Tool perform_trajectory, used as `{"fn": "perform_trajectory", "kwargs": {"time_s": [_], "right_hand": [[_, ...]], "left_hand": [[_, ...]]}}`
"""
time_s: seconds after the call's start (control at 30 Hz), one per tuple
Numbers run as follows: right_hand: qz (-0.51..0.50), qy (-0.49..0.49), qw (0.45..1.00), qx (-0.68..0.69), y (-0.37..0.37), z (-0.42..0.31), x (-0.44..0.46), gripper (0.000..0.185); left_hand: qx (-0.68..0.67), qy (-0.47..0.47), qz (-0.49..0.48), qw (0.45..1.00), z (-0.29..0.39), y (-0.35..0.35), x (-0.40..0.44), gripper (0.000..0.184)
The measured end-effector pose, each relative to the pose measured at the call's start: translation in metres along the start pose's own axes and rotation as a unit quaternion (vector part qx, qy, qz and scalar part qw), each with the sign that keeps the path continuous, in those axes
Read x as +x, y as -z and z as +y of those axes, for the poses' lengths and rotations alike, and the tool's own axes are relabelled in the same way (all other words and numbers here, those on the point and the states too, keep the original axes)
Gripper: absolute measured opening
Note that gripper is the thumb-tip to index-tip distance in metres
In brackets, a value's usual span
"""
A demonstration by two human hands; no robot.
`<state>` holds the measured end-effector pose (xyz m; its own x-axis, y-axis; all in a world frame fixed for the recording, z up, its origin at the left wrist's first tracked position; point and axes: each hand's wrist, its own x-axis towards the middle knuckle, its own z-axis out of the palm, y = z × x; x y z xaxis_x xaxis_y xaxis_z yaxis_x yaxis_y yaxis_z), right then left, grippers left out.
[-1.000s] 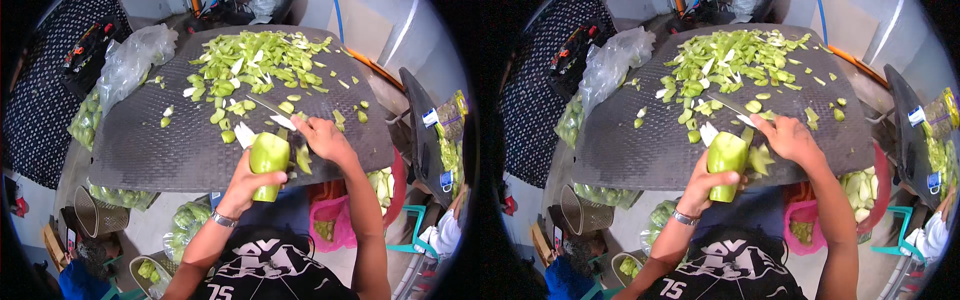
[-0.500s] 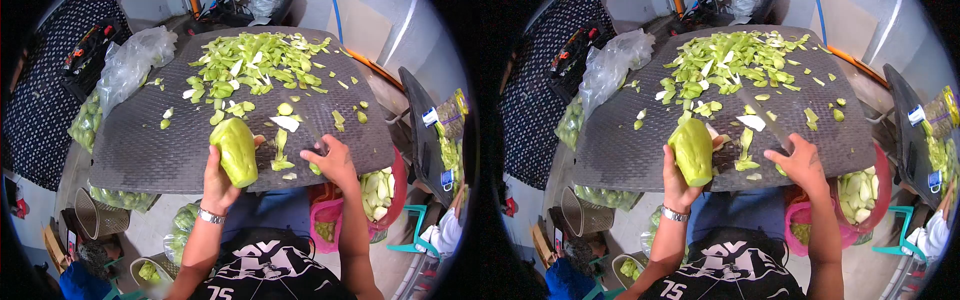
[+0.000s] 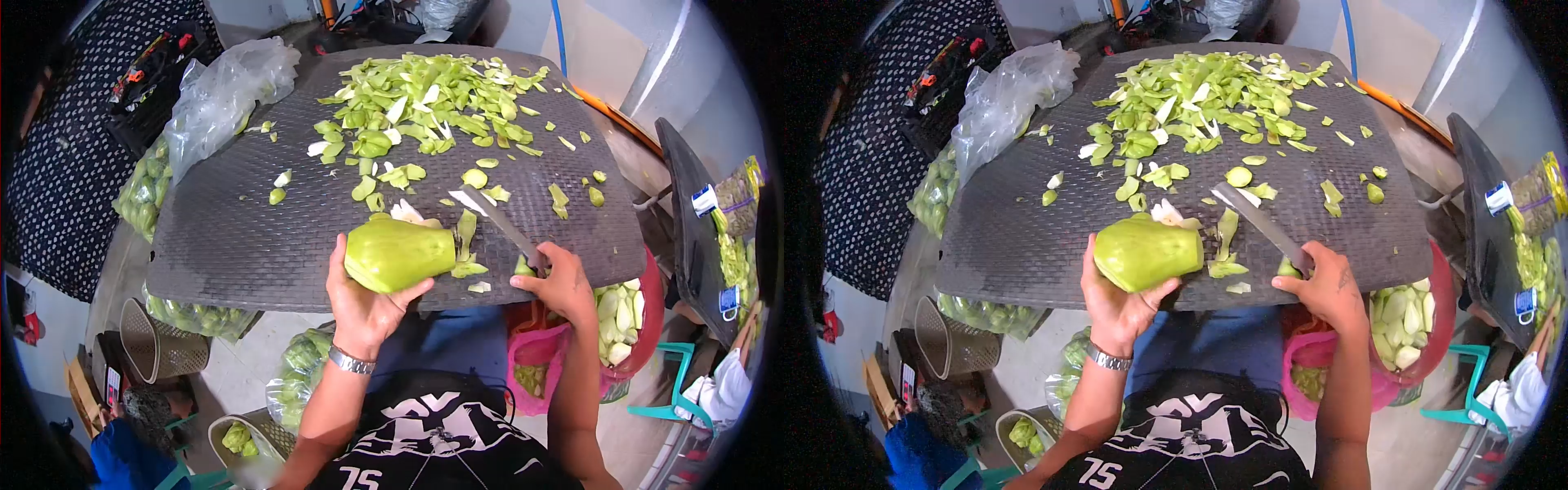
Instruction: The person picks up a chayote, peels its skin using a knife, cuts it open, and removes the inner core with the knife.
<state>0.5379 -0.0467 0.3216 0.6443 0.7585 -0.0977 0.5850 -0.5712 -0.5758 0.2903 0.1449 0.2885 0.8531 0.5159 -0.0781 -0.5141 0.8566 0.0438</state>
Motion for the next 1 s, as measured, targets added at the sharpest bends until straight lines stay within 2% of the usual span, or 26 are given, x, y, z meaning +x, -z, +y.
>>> {"fn": "perform_trajectory", "kwargs": {"time_s": [0.1,0.2,0.3,0.4,0.5,0.6,0.73,0.83,0.93,1.0], "right_hand": [[-0.013,-0.026,1.0,0.002,0.001,0.001,-0.002,0.054],[-0.019,-0.02,0.999,-0.028,0.002,0.003,0.002,0.055],[-0.018,-0.019,0.999,-0.021,0.002,0.003,0.004,0.057],[0.018,-0.068,0.996,-0.057,0.006,-0.009,-0.004,0.058],[0.042,-0.105,0.989,-0.091,0.009,-0.007,-0.011,0.059],[0.053,-0.105,0.99,-0.076,0.007,-0.004,-0.019,0.058],[0.039,-0.087,0.995,-0.027,0.01,0.0,-0.023,0.051],[0.015,-0.088,0.994,-0.059,0.012,0.001,-0.018,0.047],[0.001,-0.036,0.998,-0.049,0.01,0.01,-0.008,0.046],[-0.013,-0.006,1.0,-0.003,0.007,0.008,0.011,0.047]], "left_hand": [[-0.051,0.041,-0.043,0.997,0.004,0.009,-0.001,0.075],[-0.02,0.048,-0.054,0.997,0.003,0.009,-0.001,0.076],[0.068,0.046,0.028,0.996,0.001,0.002,-0.004,0.077],[0.053,0.048,0.077,0.994,-0.002,-0.003,-0.006,0.077],[0.12,0.072,-0.008,0.99,0.002,0.003,-0.007,0.081],[0.138,0.065,0.035,0.988,-0.009,-0.011,-0.01,0.089],[0.217,0.05,-0.008,0.975,-0.016,-0.005,-0.006,0.092],[0.102,0.082,0.01,0.991,-0.013,0.006,-0.005,0.086],[0.07,0.086,0.022,0.994,-0.008,0.009,-0.007,0.08],[0.084,0.042,0.061,0.994,-0.01,0.003,-0.009,0.077]]}}
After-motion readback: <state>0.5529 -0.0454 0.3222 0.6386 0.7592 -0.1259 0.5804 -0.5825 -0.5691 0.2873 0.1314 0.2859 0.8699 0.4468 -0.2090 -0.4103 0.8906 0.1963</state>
